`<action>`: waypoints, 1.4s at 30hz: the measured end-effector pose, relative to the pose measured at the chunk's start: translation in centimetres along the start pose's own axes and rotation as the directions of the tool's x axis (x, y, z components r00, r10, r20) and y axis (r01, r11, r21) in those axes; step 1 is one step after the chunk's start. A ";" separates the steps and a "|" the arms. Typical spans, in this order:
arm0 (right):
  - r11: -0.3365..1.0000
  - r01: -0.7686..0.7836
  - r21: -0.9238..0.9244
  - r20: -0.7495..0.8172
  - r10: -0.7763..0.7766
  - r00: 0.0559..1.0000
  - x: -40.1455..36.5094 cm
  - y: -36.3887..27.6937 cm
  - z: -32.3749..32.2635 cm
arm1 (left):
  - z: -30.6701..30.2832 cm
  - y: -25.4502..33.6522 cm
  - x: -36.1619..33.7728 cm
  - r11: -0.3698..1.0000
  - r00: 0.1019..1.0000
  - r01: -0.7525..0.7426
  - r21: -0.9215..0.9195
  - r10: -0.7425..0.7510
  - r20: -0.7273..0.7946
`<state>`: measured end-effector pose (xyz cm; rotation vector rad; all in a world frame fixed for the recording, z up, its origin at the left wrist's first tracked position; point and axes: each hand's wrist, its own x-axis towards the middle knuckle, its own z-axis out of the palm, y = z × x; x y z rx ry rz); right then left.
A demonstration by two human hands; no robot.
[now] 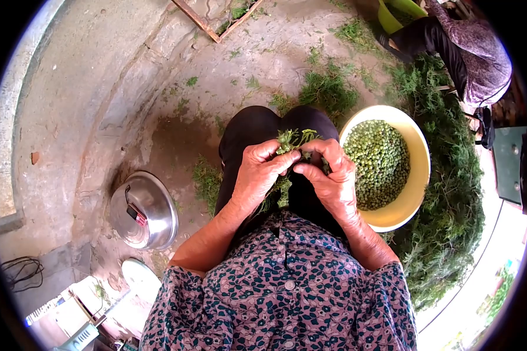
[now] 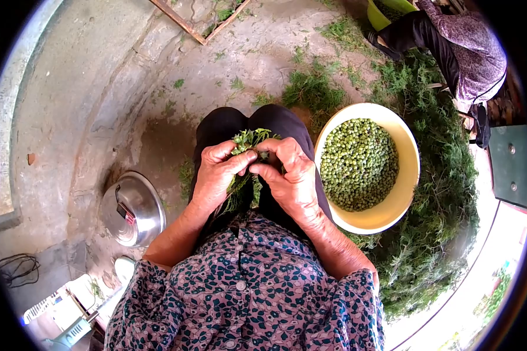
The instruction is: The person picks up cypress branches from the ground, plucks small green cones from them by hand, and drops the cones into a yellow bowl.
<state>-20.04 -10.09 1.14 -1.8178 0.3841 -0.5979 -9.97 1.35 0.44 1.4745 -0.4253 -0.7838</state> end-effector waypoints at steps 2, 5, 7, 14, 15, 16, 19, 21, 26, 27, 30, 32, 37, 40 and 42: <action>0.999 0.041 -0.017 -0.024 -0.042 0.999 0.2 0.9 0.1 | -0.2 0.0 0.0 1.000 1.000 -0.016 0.014 0.016 0.011; 1.000 0.021 -0.002 -0.103 -0.021 0.994 0.1 1.0 -0.3 | 0.2 0.6 -0.3 0.997 0.999 -0.041 0.070 0.038 0.035; 0.999 -0.014 0.047 -0.137 0.020 0.990 -0.4 1.6 -0.2 | 0.3 0.6 -0.4 0.989 0.995 -0.056 0.138 0.044 0.086; 0.966 -0.258 -0.035 -0.460 0.213 0.862 0.0 3.8 -3.8 | -0.5 -0.7 -0.3 0.993 0.998 -0.039 0.108 0.033 0.058; 0.963 -0.269 0.005 -0.490 0.236 0.839 0.0 4.5 -4.7 | -0.5 -0.5 -0.4 0.994 0.996 -0.004 0.106 -0.004 0.084; 0.960 -0.278 0.044 -0.518 0.260 0.815 -0.1 5.3 -5.5 | -0.5 -0.3 -0.5 0.995 0.997 -0.004 0.104 -0.005 0.082; 0.923 -0.379 -0.070 -0.579 0.271 0.769 -0.8 8.4 -8.2 | -0.5 -0.5 -0.7 0.988 0.992 -0.054 0.144 0.036 0.122; 0.833 -0.462 -0.305 -0.553 0.240 0.798 -1.9 10.9 -10.2 | -0.9 0.0 -0.8 0.976 0.989 -0.067 0.208 0.037 0.146; 0.697 -0.508 -0.506 -0.527 0.216 0.822 -3.5 13.1 -11.7 | -1.3 -0.4 -1.1 0.975 0.979 -0.071 0.210 0.027 0.203; 0.740 -0.500 -0.449 -0.541 0.220 0.812 -3.0 12.3 -11.2 | -1.0 -0.5 -1.1 0.976 0.983 -0.136 0.172 0.110 0.150; 0.891 -0.419 -0.174 -0.495 0.289 0.819 -1.3 6.6 -8.5 | -1.4 -1.1 -1.0 0.964 0.980 -0.188 0.191 0.170 0.104; 0.960 -0.249 0.126 -0.354 0.278 0.893 -0.3 2.3 -5.9 | -1.5 -1.0 -0.9 0.954 0.981 -0.178 0.243 0.154 0.116; 0.989 -0.026 0.149 0.057 0.018 0.998 0.1 -1.6 -0.7 | -1.1 -0.9 -0.5 0.834 0.926 -0.376 0.404 0.354 0.131; 0.997 0.071 -0.017 0.063 -0.070 0.996 0.7 -1.1 0.9 | -1.4 -1.1 -0.6 0.810 0.925 -0.377 0.449 0.355 0.135; 0.988 0.109 -0.113 0.056 -0.103 0.993 0.9 -0.8 0.9 | -1.1 -0.9 -0.6 0.803 0.917 -0.391 0.449 0.380 0.119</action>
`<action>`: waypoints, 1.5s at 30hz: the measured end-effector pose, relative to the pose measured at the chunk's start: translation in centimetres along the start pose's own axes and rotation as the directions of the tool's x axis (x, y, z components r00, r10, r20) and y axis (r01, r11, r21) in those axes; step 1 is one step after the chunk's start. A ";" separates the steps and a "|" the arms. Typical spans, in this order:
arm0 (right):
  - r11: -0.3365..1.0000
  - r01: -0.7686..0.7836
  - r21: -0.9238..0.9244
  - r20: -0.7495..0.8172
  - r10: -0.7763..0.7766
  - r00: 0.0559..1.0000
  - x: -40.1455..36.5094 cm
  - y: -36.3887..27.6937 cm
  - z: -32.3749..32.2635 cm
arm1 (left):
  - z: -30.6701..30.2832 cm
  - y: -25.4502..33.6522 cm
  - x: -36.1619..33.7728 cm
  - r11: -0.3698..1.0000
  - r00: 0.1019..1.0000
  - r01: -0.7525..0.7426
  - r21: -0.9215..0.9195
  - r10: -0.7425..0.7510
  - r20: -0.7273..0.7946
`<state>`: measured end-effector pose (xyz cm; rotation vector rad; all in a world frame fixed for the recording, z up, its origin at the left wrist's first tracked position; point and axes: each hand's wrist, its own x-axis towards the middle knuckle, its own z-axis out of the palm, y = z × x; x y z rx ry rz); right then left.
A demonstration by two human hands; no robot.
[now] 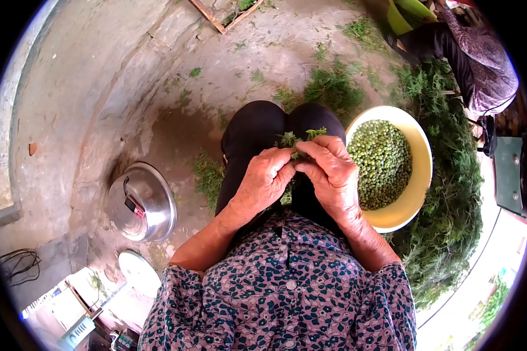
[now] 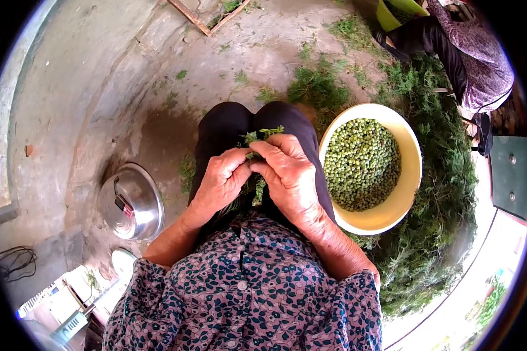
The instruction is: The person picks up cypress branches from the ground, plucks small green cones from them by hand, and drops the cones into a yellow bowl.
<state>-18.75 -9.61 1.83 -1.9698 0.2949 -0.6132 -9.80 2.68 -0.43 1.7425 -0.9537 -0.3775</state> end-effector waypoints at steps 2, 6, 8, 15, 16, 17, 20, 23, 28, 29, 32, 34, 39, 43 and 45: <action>0.999 -0.033 0.007 0.084 0.032 0.996 0.0 0.6 -0.4 | -0.2 -0.1 0.0 0.995 0.998 -0.037 0.097 0.031 0.054; 0.995 -0.094 0.045 0.112 0.088 0.990 0.0 1.0 -0.4 | 0.1 -0.4 0.0 0.989 0.996 -0.089 0.119 0.085 0.042; 0.984 -0.149 0.097 0.116 0.137 0.984 -0.2 1.2 -0.2 | 0.2 -0.5 0.0 0.976 0.993 -0.112 0.187 0.103 0.058; 0.772 -0.408 0.488 0.176 0.371 0.912 -0.5 1.4 -0.2 | 0.4 -0.6 0.1 0.975 0.986 -0.165 0.150 0.160 0.046; 0.623 -0.407 0.668 0.207 0.370 0.906 -0.6 1.8 -0.5 | 0.4 -0.6 0.0 0.987 0.994 -0.111 0.114 0.109 0.026; 0.546 -0.415 0.728 0.220 0.387 0.895 -0.6 1.9 -1.1 | 0.4 -0.5 0.0 0.995 0.998 -0.057 0.077 0.056 0.009; 0.278 -0.392 0.877 0.238 0.458 0.857 -0.5 2.4 -2.5 | -0.2 0.7 0.1 0.991 0.995 0.097 -0.088 -0.094 0.045; 0.172 -0.322 0.931 0.213 0.460 0.862 0.1 3.1 -3.7 | -0.4 1.4 0.4 0.966 0.982 0.186 -0.182 -0.176 0.069; 0.401 -0.410 0.819 0.168 0.517 0.840 0.5 3.8 -3.3 | -0.7 1.4 0.5 0.953 0.970 0.223 -0.207 -0.196 0.143; 0.453 -0.445 0.772 0.203 0.488 0.849 0.9 3.6 -3.2 | -0.6 1.4 0.5 0.941 0.967 0.234 -0.244 -0.201 0.156; 0.585 -0.514 0.627 0.304 0.423 0.854 1.4 2.8 -2.5 | -0.8 1.4 0.7 0.932 0.960 0.245 -0.268 -0.193 0.205; 0.576 -0.546 0.608 0.407 0.365 0.838 1.6 2.2 -2.2 | -0.9 1.1 0.8 0.935 0.953 0.244 -0.256 -0.183 0.240; 0.842 -0.355 0.406 0.444 0.158 0.882 1.7 1.7 -2.4 | -0.9 1.2 1.1 0.971 0.973 0.157 -0.182 -0.121 0.194; 0.871 -0.298 0.390 0.347 0.161 0.924 1.0 2.0 -1.7 | -0.5 0.0 0.6 0.995 0.984 0.042 -0.095 -0.024 0.178; 0.843 -0.336 0.420 0.283 0.230 0.931 0.4 1.7 -1.1 | 0.0 -0.1 0.4 0.984 0.990 0.118 -0.133 -0.108 0.086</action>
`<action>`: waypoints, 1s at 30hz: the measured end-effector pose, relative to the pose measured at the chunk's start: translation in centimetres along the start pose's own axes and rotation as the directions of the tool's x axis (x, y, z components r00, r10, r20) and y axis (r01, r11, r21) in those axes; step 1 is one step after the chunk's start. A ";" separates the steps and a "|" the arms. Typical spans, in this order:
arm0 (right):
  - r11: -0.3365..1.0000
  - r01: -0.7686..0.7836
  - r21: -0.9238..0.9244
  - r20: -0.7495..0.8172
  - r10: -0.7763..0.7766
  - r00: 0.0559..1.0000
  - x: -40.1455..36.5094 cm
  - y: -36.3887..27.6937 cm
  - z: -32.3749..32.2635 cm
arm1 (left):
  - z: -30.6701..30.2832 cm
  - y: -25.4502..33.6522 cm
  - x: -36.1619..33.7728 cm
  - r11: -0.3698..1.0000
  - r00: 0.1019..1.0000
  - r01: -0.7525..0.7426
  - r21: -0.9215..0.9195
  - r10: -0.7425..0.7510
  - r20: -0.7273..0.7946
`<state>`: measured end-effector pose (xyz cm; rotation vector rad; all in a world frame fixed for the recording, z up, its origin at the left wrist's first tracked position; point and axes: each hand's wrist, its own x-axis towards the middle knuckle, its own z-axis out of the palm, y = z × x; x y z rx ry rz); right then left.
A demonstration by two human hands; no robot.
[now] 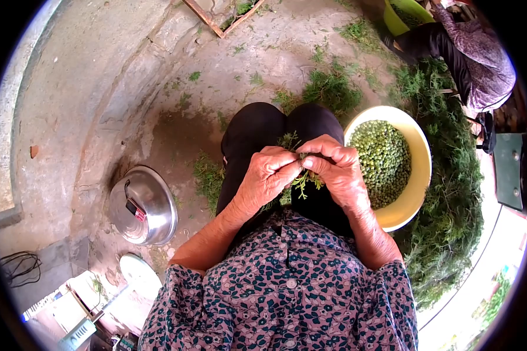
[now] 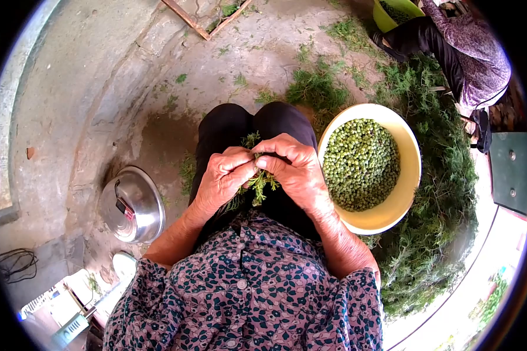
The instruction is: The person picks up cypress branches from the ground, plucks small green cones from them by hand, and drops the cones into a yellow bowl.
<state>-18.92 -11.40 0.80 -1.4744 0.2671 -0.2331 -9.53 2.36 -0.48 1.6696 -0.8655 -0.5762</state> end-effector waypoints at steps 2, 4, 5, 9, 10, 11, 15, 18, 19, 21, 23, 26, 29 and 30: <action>0.990 0.012 -0.139 -0.143 -0.032 0.989 -0.3 -0.6 0.6 | 0.1 0.1 0.0 0.998 0.999 -0.044 0.048 0.045 -0.008; 0.977 0.031 -0.211 -0.252 -0.085 0.964 -0.7 -0.5 0.3 | 0.0 0.7 -0.1 0.992 0.996 -0.089 0.094 0.091 -0.014; 0.958 0.040 -0.285 -0.355 -0.144 0.924 -0.9 -0.5 -0.1 | -0.3 1.2 -0.3 0.999 1.000 -0.026 0.038 0.025 0.002; 0.997 -0.069 -0.039 -0.556 0.036 0.830 -1.5 0.5 -4.4 | -0.6 0.8 -0.4 0.978 0.983 -0.169 0.123 0.157 0.098; 0.988 -0.103 -0.112 -0.602 0.015 0.798 -1.8 0.9 -5.6 | -0.5 0.9 -0.5 0.966 0.975 -0.207 0.156 0.189 0.121; 0.973 -0.142 -0.181 -0.646 -0.009 0.764 -2.3 1.4 -6.6 | -0.6 1.1 -0.7 0.939 0.964 -0.240 0.247 0.200 0.177; 0.803 -0.358 -0.476 -0.691 -0.090 0.717 -4.3 4.0 -10.8 | 0.1 1.2 -1.6 0.920 0.961 -0.274 0.282 0.255 0.104; 0.613 -0.443 -0.654 -0.660 -0.176 0.731 -4.9 5.4 -12.0 | 0.1 1.8 -1.7 0.852 0.953 -0.291 0.435 0.300 0.050; 0.594 -0.454 -0.664 -0.660 -0.179 0.730 -5.0 5.5 -12.1 | 0.0 2.3 -1.7 0.785 0.955 -0.275 0.555 0.291 0.061; 0.724 -0.422 -0.545 -0.667 -0.069 0.742 -4.3 3.3 -10.1 | 0.1 2.7 -2.2 0.731 0.950 -0.272 0.626 0.306 0.056; 0.767 -0.328 -0.551 -0.648 -0.145 0.748 -3.9 2.9 -8.8 | 0.2 2.9 -2.7 0.681 0.982 -0.170 0.712 0.178 0.064; 0.960 -0.194 -0.201 -0.563 0.049 0.825 -3.4 0.0 -5.9 | 0.1 1.7 -3.3 0.642 0.984 -0.169 0.748 0.158 0.086; 0.970 -0.238 -0.043 -0.269 0.218 0.938 -4.0 -1.7 -3.4 | -0.1 1.3 -3.3 0.709 0.979 -0.179 0.682 0.194 0.055; 0.968 -0.220 -0.117 -0.153 0.201 0.968 -4.2 -1.8 -2.6 | -0.3 1.6 -3.2 0.745 0.971 -0.168 0.646 0.240 -0.024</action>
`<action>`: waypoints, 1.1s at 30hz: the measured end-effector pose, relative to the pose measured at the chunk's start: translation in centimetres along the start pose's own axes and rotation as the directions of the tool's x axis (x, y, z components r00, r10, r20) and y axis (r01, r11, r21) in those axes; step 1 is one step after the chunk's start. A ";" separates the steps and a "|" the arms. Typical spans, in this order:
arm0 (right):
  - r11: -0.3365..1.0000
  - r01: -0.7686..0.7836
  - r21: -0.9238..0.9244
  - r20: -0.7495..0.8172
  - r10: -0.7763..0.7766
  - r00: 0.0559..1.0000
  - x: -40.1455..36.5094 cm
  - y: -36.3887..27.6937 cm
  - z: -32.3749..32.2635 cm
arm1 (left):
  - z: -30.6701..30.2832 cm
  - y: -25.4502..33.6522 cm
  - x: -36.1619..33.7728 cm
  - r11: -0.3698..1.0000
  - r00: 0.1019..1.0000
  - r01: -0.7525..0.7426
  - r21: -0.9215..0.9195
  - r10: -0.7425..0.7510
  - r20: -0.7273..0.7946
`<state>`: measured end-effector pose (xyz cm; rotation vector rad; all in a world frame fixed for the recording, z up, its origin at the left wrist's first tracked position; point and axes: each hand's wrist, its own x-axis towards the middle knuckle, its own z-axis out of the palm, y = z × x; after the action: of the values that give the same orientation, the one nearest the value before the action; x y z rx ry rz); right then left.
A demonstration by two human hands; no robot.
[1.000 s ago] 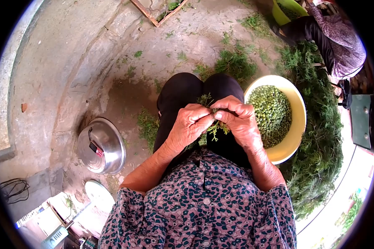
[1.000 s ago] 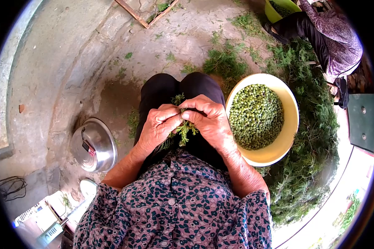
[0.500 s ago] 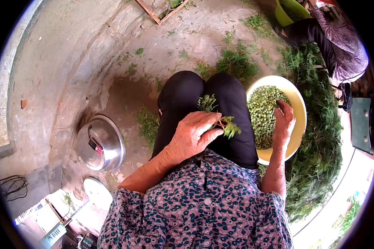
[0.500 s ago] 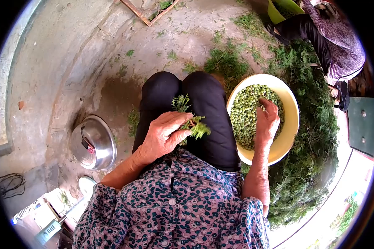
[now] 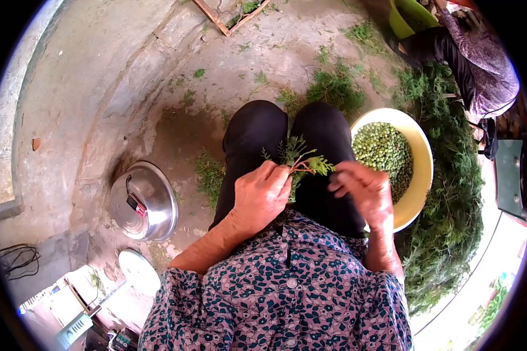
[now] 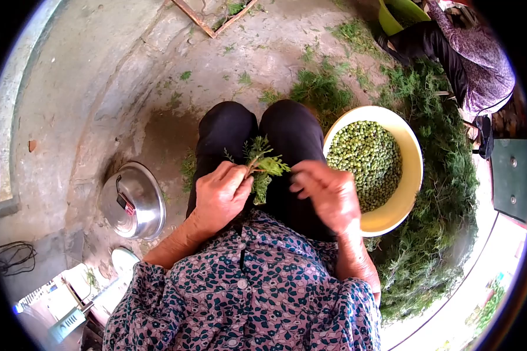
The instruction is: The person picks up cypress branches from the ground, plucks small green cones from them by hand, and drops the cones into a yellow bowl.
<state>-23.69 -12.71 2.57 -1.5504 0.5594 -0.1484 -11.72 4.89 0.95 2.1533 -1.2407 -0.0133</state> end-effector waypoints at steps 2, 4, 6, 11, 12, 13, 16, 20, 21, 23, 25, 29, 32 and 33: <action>0.983 0.132 -0.131 0.184 -0.107 0.977 -0.4 0.3 1.3 | -0.7 0.4 0.3 0.995 0.990 0.038 -0.095 -0.050 -0.129; 0.986 0.115 -0.122 0.193 -0.090 0.977 -0.4 0.7 3.2 | -1.2 0.5 0.5 0.994 0.983 0.026 -0.108 -0.045 -0.176; 0.979 0.137 -0.150 0.230 -0.100 0.968 0.0 1.4 4.2 | -1.6 0.6 0.5 0.992 0.974 0.010 -0.122 -0.037 -0.222; 0.967 -0.165 0.191 0.230 0.120 0.966 0.9 3.6 6.2 | -1.9 1.0 0.3 0.961 0.937 -0.234 0.150 0.264 -0.229; 0.979 -0.095 0.179 0.204 0.058 0.977 1.2 4.2 6.4 | -2.0 1.1 0.4 0.951 0.928 -0.266 0.159 0.297 -0.225; 0.980 -0.093 0.177 0.206 0.056 0.977 1.3 4.3 6.2 | -2.1 1.2 0.4 0.940 0.918 -0.298 0.168 0.330 -0.219; 0.514 -0.399 0.759 0.384 0.141 0.912 1.4 2.1 5.8 | -3.4 2.5 0.5 0.948 0.948 -0.284 0.146 0.300 -0.104; 0.492 -0.354 0.795 0.306 0.178 0.935 1.7 0.6 5.9 | -4.3 2.0 1.8 0.963 0.959 -0.267 -0.028 0.263 -0.104; 0.493 -0.350 0.796 0.304 0.174 0.937 1.9 0.6 5.8 | -4.5 1.9 2.1 0.966 0.966 -0.244 -0.083 0.234 -0.114; 0.568 -0.214 0.795 0.181 0.115 0.977 2.1 0.8 5.6 | -4.9 1.3 2.5 0.968 0.969 -0.239 -0.081 0.233 -0.075; 0.617 -0.149 0.773 0.139 0.064 0.988 2.2 0.2 5.6 | -5.1 1.2 2.7 0.973 0.980 -0.196 -0.124 0.192 -0.045; 0.750 -0.020 0.661 0.043 -0.011 0.999 2.3 -0.1 5.9 | -4.3 1.3 3.1 0.948 0.998 0.035 -0.318 -0.048 -0.031; 0.812 0.049 0.581 -0.013 -0.052 0.999 2.2 -0.7 6.7 | -3.0 1.2 3.2 0.876 0.966 0.199 -0.439 -0.251 -0.063; 0.812 0.048 0.582 -0.014 -0.049 0.999 2.2 -0.6 6.7 | -2.6 1.1 3.2 0.841 0.955 0.209 -0.499 -0.286 -0.081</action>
<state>-18.81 -7.63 2.10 -0.9596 0.4173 -0.3272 -10.04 3.40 4.56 1.8122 -0.7572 -0.2420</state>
